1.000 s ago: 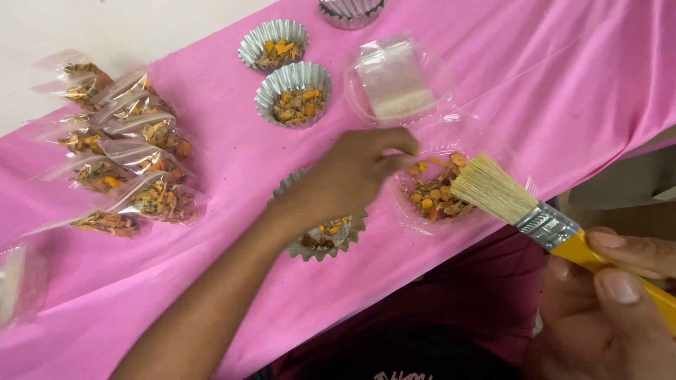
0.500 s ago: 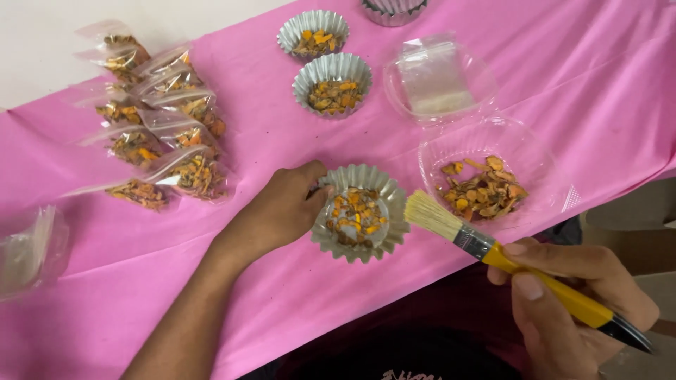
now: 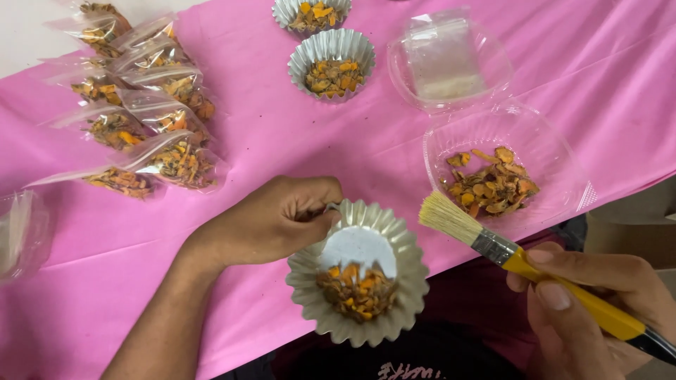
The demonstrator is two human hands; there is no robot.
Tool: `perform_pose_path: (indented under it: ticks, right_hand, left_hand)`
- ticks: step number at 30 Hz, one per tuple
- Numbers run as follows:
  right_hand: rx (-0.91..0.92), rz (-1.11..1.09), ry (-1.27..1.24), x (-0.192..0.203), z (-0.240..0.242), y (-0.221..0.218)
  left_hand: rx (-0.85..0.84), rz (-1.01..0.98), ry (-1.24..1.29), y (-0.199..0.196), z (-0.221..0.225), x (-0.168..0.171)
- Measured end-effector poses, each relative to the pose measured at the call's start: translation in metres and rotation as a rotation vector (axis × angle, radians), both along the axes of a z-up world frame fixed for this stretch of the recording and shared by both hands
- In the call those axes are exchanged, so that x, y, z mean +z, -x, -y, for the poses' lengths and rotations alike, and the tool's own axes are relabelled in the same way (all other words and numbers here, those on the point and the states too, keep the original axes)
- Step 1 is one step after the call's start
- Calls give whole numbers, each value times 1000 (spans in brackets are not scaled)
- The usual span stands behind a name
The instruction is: Sorting and cleaning dried tea leaves or flower petals using a brush and fingers before transferring them to a container.
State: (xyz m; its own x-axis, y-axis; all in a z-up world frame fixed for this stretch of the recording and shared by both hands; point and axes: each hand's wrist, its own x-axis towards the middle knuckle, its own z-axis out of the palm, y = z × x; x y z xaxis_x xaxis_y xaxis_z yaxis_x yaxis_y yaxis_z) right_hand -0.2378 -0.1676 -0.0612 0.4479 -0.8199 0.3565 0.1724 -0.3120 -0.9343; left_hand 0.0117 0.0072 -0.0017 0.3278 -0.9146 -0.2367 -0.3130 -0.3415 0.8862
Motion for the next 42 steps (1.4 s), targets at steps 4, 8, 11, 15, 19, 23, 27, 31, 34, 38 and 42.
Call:
perform_pose_path:
  ticks: [4,8,11,15,19,23,27,31,34,38,42]
  right_hand:
    - [0,-29,-29,-4,4,10]
    - [-14,-260,39,20,-1,7]
    - [6,-160,-48,5,0,8]
    - [21,-164,-28,5,-5,4]
    - [0,-74,-77,-8,-1,5]
    - [-7,-205,7,4,-1,8]
    - [18,-348,71,21,4,12]
    - [17,-331,13,15,8,15]
    - [22,-308,14,14,3,12]
    - [-35,-331,1,29,-12,2]
    - [53,-302,9,14,-4,4]
  left_hand:
    - [66,-90,25,3,0,-4]
    - [132,-50,31,5,1,0]
    - [127,72,-69,0,2,-4]
    - [183,227,-174,-5,6,-6]
    - [187,333,-353,-1,9,0]
    - [74,378,-221,23,18,18]
    - [-267,343,-420,43,38,36]
    - [-379,393,-508,42,42,26]
    - [-400,433,-480,39,41,9]
    - [-298,269,-356,39,41,5]
    - [-221,322,-394,32,35,8]
